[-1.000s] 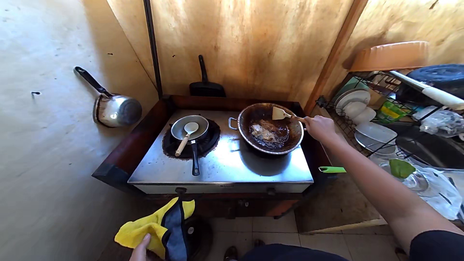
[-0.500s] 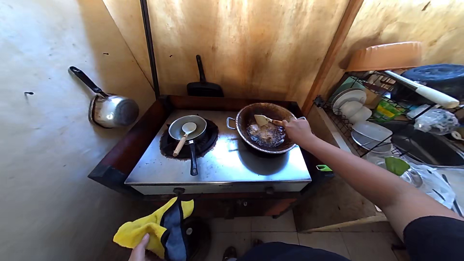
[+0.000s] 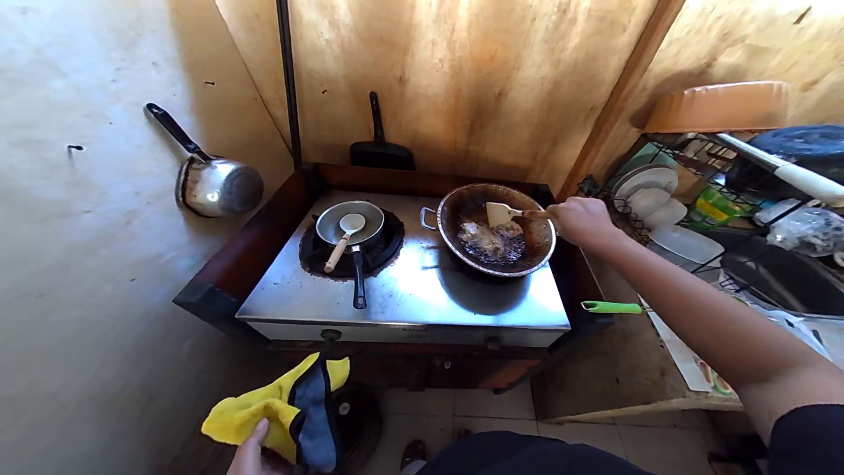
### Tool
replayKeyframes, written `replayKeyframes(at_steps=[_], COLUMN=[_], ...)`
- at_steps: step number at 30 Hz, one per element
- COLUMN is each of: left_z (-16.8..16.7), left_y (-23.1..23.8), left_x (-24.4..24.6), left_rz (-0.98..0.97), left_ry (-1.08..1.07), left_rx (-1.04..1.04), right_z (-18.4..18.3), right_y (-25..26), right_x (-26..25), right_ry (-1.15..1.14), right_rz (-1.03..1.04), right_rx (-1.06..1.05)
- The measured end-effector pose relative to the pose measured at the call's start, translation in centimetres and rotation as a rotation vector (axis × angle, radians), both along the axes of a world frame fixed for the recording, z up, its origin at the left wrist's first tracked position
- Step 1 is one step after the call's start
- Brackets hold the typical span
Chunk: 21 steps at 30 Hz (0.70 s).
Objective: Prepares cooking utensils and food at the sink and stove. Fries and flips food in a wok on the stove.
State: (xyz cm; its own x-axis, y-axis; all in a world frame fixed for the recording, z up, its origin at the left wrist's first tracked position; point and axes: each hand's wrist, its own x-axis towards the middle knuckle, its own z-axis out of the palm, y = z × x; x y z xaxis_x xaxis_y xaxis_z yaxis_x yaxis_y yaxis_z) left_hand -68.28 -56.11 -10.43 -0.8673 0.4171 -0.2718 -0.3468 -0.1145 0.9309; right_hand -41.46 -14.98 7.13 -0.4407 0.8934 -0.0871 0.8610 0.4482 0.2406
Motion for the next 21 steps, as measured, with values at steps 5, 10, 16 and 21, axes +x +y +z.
replayKeyframes(at_steps=[5, 10, 16, 21], left_z=[0.4, 0.2, 0.0, 0.0], left_y=[0.9, 1.4, 1.3, 1.0], left_x=[0.0, -0.1, -0.2, 0.0], left_rz=[-0.008, -0.038, -0.032, -0.028], left_ry=[0.02, 0.023, -0.001, 0.011], left_rx=[0.015, 0.041, 0.025, 0.021], right_z=[2.3, 5.0, 5.7, 4.8], right_y=[0.1, 0.3, 2.7, 3.4], right_x=[1.4, 2.0, 2.2, 0.5], right_ry=[-0.081, -0.194, -0.239, -0.236], right_rz=[-0.034, -0.106, -0.112, -0.044], right_rx=[0.03, -0.07, -0.284, -0.419])
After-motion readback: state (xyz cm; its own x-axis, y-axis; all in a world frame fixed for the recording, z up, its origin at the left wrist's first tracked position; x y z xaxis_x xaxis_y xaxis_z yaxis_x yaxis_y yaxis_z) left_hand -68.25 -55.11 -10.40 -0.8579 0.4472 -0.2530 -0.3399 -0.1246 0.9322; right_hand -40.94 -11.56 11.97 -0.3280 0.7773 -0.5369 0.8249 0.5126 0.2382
